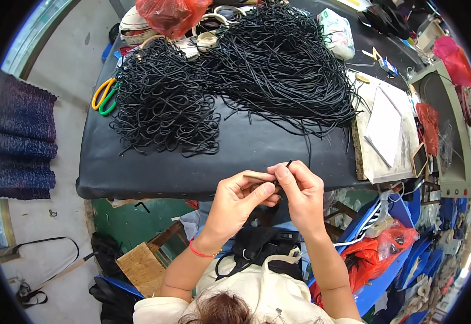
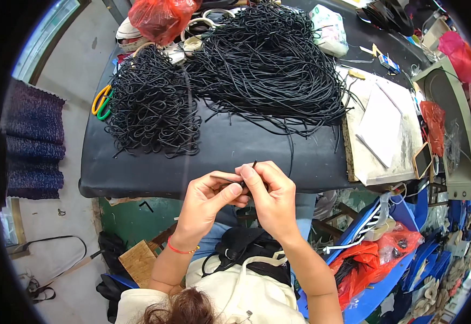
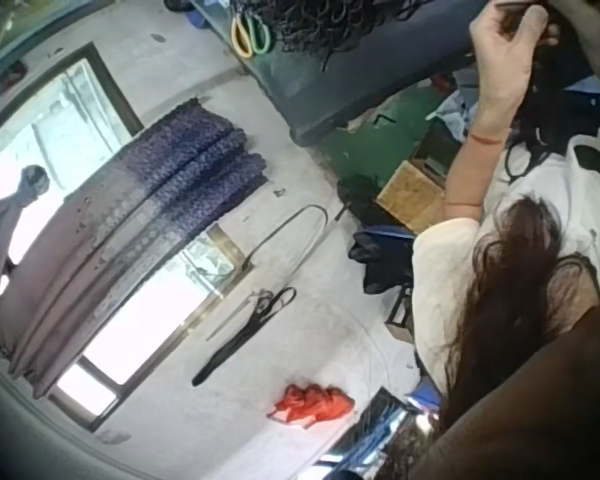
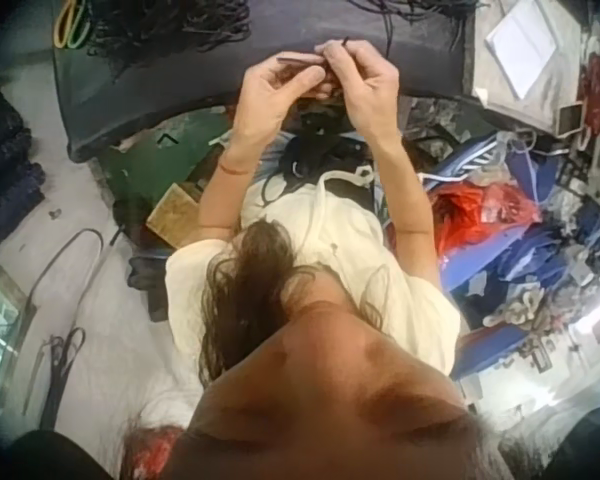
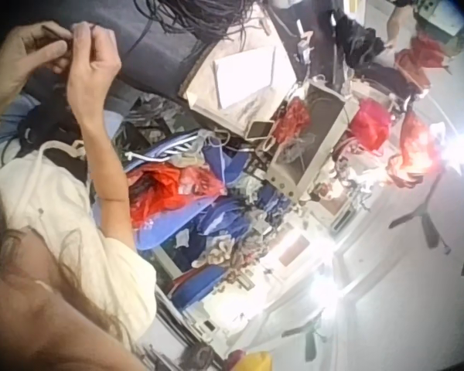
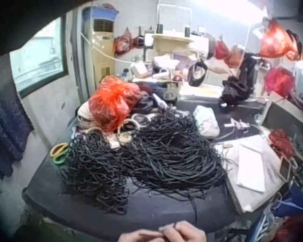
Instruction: The person ties black cords into knots by hand, working through a large pile on a table. They pick up individual cords, form loops, and tighten them into knots, placing the finished items into a blue bin. The person also moves a red plastic bag and organizes the workspace during the process.
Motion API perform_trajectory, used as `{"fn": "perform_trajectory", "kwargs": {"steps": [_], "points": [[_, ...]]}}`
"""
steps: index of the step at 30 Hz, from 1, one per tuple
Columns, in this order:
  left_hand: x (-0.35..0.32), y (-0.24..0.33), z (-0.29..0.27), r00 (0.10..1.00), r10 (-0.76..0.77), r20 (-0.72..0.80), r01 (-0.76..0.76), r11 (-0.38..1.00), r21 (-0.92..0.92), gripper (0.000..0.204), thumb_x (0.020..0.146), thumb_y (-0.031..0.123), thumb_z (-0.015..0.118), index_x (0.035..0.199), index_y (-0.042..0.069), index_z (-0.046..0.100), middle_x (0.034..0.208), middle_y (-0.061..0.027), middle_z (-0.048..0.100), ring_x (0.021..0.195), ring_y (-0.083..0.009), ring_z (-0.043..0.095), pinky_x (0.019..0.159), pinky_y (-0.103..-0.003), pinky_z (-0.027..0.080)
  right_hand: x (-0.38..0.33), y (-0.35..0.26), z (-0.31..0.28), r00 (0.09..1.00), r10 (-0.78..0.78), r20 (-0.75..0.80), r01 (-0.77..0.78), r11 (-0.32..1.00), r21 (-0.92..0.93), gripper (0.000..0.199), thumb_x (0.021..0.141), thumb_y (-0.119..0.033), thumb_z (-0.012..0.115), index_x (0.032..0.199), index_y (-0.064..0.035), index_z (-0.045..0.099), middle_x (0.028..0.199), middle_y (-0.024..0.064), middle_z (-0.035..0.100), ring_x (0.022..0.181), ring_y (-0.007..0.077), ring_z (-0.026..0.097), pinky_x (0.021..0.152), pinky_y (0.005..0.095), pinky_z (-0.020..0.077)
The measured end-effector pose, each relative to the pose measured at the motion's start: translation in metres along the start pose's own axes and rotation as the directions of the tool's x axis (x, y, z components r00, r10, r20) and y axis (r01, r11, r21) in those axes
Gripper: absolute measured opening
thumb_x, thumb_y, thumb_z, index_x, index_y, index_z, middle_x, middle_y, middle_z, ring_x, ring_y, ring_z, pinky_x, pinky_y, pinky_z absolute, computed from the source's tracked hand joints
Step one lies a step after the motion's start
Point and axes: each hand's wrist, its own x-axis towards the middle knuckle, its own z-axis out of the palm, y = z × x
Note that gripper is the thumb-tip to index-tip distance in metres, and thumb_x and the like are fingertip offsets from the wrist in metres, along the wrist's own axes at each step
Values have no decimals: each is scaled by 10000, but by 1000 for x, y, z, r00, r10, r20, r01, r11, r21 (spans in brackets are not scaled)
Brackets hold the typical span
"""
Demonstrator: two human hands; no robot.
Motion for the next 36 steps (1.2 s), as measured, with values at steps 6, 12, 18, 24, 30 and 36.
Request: {"fn": "perform_trajectory", "kwargs": {"steps": [6,12,18,24,30,36], "points": [[-7,-3,-5,988,100,-121,-71,972,224,161,867,37,587,1015,-22,608,868,-76,645,747,-100,612,680,-229,512,8,8,4,998,49,36,-45,994,-104,198,864,-144,612,807,41,655,725,42,566,638,77,516,570,225,411],[9,40,-70,767,617,-175,-32,309,951,114,771,105,675,868,46,675,792,-40,599,781,-145,509,723,-276,414,91,15,-20,836,-540,95,429,535,-728,82,788,-91,631,833,-24,642,795,90,574,763,262,533,681,344,438],[43,41,-96,589,788,-181,100,151,983,205,747,175,709,827,33,584,834,-68,559,818,-220,498,765,-344,397,130,23,-19,749,-638,176,384,202,-901,105,776,-105,634,873,-68,650,864,63,570,814,241,522,725,354,401],[39,34,-93,578,801,-153,86,126,988,274,724,183,735,891,40,572,900,-77,546,846,-230,482,771,-347,389,116,12,-31,717,-688,111,454,340,-823,111,792,-89,634,901,-76,653,814,52,595,755,229,562,671,333,410],[9,48,-36,551,786,282,-269,-152,951,381,804,73,637,1168,7,546,1191,-157,529,1147,-291,459,949,-384,381,58,-26,-17,683,-625,377,674,340,-656,270,719,38,621,971,-55,647,776,86,519,667,214,535,559,292,442],[-2,41,-14,977,203,66,-203,787,583,203,875,72,577,1046,-34,610,948,-105,655,819,-150,626,766,-274,495,26,-39,-15,683,-579,444,702,353,-619,341,652,27,655,976,-79,658,773,67,502,627,195,508,526,294,433]]}}
